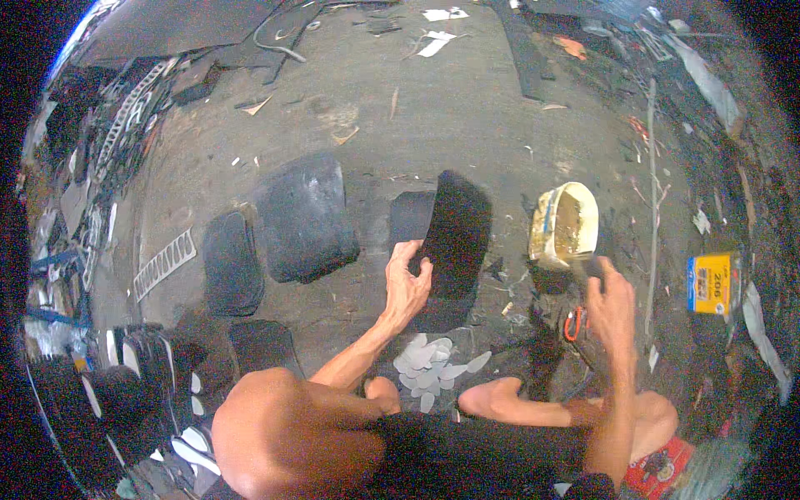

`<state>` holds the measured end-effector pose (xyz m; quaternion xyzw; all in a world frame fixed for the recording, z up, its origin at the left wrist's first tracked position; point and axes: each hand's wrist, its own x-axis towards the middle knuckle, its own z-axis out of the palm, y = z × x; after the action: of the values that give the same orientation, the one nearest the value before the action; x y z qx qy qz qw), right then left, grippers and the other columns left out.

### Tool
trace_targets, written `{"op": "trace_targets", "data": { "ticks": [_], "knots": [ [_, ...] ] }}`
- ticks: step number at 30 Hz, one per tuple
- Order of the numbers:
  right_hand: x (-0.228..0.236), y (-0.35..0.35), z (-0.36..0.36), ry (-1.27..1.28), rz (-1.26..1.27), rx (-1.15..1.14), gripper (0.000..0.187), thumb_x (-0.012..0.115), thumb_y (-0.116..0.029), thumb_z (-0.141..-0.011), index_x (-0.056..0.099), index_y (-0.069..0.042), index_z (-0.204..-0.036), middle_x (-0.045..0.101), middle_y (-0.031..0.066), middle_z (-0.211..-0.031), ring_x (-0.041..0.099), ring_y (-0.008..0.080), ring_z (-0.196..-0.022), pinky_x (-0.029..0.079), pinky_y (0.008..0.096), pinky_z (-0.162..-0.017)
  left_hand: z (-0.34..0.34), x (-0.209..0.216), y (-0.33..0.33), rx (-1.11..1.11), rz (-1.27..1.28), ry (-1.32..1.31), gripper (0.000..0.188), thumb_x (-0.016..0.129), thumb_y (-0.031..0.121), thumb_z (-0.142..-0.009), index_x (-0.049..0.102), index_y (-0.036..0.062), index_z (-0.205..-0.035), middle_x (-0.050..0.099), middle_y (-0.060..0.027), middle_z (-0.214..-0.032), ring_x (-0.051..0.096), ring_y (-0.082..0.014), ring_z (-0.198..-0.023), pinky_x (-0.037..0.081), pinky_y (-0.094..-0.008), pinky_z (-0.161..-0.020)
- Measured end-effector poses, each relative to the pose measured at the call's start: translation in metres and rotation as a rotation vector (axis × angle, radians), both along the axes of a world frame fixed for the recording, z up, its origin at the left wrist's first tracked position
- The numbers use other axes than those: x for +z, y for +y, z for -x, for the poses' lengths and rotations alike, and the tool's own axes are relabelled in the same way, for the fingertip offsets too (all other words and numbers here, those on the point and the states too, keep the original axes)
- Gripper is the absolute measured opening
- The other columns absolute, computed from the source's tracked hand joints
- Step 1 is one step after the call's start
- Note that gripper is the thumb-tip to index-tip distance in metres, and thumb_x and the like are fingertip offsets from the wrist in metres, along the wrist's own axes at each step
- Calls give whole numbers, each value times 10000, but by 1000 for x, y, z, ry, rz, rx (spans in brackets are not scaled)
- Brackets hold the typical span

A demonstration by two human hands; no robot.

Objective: The person sits on the floor and applies a yellowish adhesive from a bucket onto black footwear parts using a brush. After coating several parts, the person picks up small white cylindrical objects and handles them briefly.

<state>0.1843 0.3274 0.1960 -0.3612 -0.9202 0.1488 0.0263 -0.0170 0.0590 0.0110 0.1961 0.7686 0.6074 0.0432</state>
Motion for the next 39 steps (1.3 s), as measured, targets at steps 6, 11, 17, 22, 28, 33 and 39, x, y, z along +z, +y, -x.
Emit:
{"op": "trace_targets", "data": {
  "ticks": [6, 11, 17, 22, 28, 33, 39],
  "knots": [
    [21, -7, 7, 59, -73, 12, 429, 609, -142, -1011, 592, 33, -1403, 682, 310, -1259, 635, 485, -1186, 478, 499, -1052, 55, 28, -66, 304, -235, -284, 381, 659, 36, -953, 640, -130, -1295, 707, -210, -1280, 664, -244, -1182, 506, -365, -1030],
    [9, 7, 27, 32, -113, -18, 472, 651, -233, -1034, 592, 51, -1407, 692, 291, -1262, 664, 454, -1168, 503, 477, -1022, 146, -41, -198, 513, 325, -178, 611, 735, 172, -888, 575, -84, -1418, 677, -259, -1318, 650, -348, -1201, 494, -437, -1063],
    [-36, 91, 48, 65, -275, 65, 516, 679, -268, -985, 616, 29, -1402, 688, 280, -1292, 669, 446, -1188, 507, 487, -1044, 93, -15, -137, 482, 464, 246, 522, 744, 179, -909, 603, -19, -1371, 612, -210, -1191, 554, -364, -1198, 442, -460, -1067],
    [-97, 140, 104, -218, -142, -74, 519, 695, -239, -882, 678, -57, -1367, 693, 254, -1306, 684, 442, -1175, 534, 549, -1037, 24, -29, -29, 116, 538, 165, 873, 892, 274, -825, 461, -126, -1470, 544, -244, -1230, 536, -414, -1161, 451, -492, -1021],
    [-145, 148, 98, -212, -74, -164, 569, 703, -311, -899, 645, -28, -1390, 689, 278, -1303, 680, 419, -1203, 534, 511, -1049, 11, -30, -14, 61, 561, 33, 934, 944, 247, -762, 458, -93, -1484, 523, -239, -1231, 531, -415, -1153, 461, -496, -998],
    [-91, 155, 41, 424, 735, -407, 694, 735, -316, -950, 507, 58, -1489, 687, 192, -1332, 683, 285, -1154, 514, 469, -1035, 17, -12, -38, 101, 448, -84, 773, 903, 120, -799, 524, -36, -1455, 602, -135, -1025, 592, -287, -968, 506, -410, -925],
    [-81, 37, -8, 201, 877, -308, 356, 716, -161, -949, 698, -10, -1271, 733, 18, -1152, 651, 118, -1010, 518, 323, -944, -18, -3, -62, 3, 169, -483, 751, 834, 117, -884, 493, 15, -1546, 584, -209, -1499, 603, -297, -1256, 482, -408, -1099]
  ]
}}
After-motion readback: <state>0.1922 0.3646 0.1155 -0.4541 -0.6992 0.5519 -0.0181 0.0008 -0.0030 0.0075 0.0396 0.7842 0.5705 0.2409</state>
